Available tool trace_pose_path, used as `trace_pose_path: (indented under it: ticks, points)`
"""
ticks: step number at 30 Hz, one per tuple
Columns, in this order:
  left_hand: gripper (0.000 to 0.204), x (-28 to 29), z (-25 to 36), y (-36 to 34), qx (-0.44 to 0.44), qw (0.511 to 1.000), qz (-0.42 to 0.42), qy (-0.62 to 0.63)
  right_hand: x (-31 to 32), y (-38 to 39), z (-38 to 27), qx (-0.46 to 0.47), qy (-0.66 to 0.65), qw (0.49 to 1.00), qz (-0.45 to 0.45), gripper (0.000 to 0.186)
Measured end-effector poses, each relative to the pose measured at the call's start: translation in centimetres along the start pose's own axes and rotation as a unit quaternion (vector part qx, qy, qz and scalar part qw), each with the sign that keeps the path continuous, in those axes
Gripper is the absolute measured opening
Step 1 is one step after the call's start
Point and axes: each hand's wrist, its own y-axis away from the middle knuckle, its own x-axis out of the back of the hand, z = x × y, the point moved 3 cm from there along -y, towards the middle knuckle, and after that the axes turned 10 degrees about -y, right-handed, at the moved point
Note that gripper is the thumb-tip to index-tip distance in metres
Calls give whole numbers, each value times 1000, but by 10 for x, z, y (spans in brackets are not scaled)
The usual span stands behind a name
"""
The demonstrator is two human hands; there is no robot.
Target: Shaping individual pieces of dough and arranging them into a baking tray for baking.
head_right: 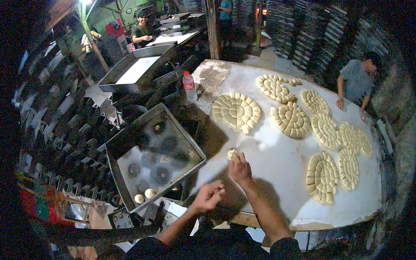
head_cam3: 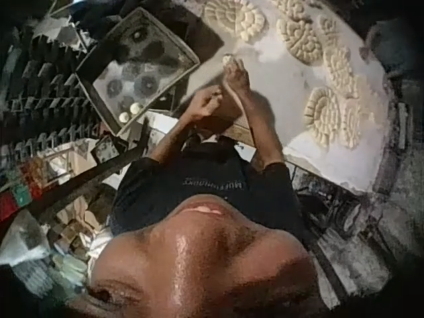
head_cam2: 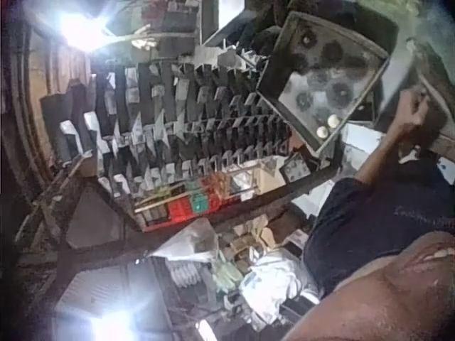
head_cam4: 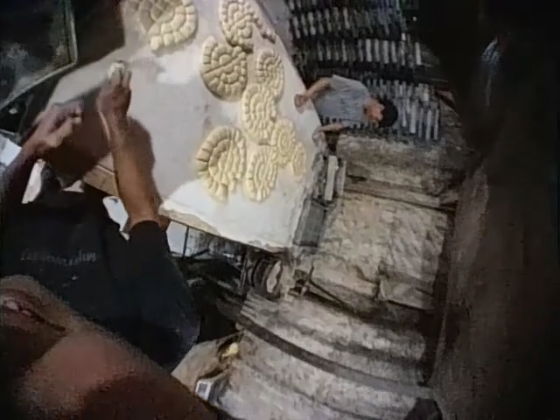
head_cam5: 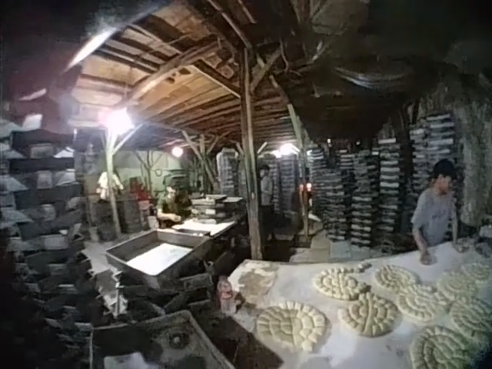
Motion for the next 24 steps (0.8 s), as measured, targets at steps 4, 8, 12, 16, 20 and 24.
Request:
trace_pose_path:
  ticks: [4,8,12,16,20,24]
  points:
    - [26,-49,-85,-22,142,967,141,-160,-8,11,56,-162,58,965,-197,54]
    - [41,-77,-152,19,84,929,110,-344,6,81,83,-209,95,956,-181,79]
    - [19,-70,-175,80,130,904,7,-407,120,136,68,-181,-18,969,-168,49]
    - [25,-46,-106,-20,-70,809,3,-584,194,224,107,-76,86,976,-185,17]
    - [35,-61,-132,-79,8,898,148,-415,190,159,144,-90,126,986,-65,17]
    - [32,-128,-113,-81,-30,929,106,-353,144,146,118,-185,69,980,17,21]
